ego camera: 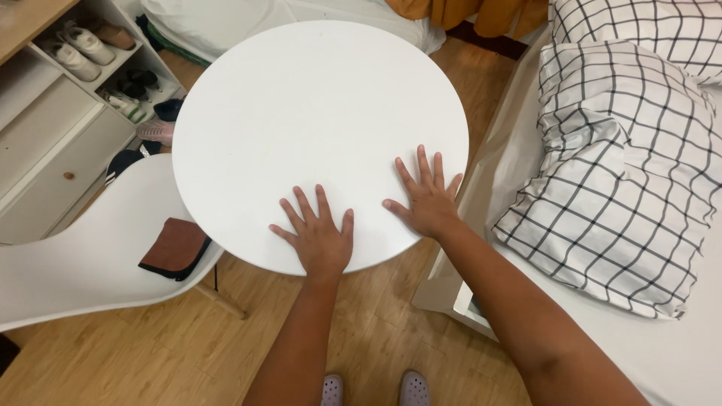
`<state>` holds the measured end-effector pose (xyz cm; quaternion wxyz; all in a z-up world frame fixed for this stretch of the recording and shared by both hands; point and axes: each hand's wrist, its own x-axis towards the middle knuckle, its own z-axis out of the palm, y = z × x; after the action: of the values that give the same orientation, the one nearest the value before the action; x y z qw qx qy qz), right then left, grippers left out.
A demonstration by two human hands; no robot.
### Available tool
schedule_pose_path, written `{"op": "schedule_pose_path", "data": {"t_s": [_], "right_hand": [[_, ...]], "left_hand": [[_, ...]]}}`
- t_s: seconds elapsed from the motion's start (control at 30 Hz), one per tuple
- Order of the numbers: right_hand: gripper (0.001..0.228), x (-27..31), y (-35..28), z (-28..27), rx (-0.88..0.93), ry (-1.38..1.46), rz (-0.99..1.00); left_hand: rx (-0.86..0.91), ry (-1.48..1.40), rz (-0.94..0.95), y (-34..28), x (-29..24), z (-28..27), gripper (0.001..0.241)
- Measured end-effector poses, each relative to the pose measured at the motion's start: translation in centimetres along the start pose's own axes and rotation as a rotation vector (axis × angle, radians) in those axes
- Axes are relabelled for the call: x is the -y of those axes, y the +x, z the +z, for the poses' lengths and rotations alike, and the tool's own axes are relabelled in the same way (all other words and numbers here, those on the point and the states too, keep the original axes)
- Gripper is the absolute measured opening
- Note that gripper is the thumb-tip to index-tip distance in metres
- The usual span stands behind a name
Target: The person inserts a pillow into a white pillowcase with a black grid pattern while sitting on a chair. They adjust the fabric and corners to fit the pillow, then place the finished pillow on a nearby bed.
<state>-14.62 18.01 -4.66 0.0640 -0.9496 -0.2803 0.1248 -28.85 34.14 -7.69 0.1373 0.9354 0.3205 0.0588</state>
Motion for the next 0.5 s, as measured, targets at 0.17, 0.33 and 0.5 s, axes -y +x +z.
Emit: {"op": "schedule_pose_path", "data": {"t_s": [0.17, 0.33, 0.5], "right_hand": [[0.083, -1.0, 1.2, 0.4, -0.006, -0.019, -0.003], [0.070, -1.8, 2.2, -0.2, 0.010, 0.014, 0.045], [0.075, -2.0, 3.2, -0.7, -0.050, 0.069, 0.170]], "left_hand": [[0.013, 0.002, -0.037, 1.6, 0.6, -0.2, 0.080], [-0.009, 0.047, -0.086, 5.3, 3.3, 0.2, 0.079], [0.053, 0.066, -0.270, 6.5, 4.5, -2.1, 0.082]]}}
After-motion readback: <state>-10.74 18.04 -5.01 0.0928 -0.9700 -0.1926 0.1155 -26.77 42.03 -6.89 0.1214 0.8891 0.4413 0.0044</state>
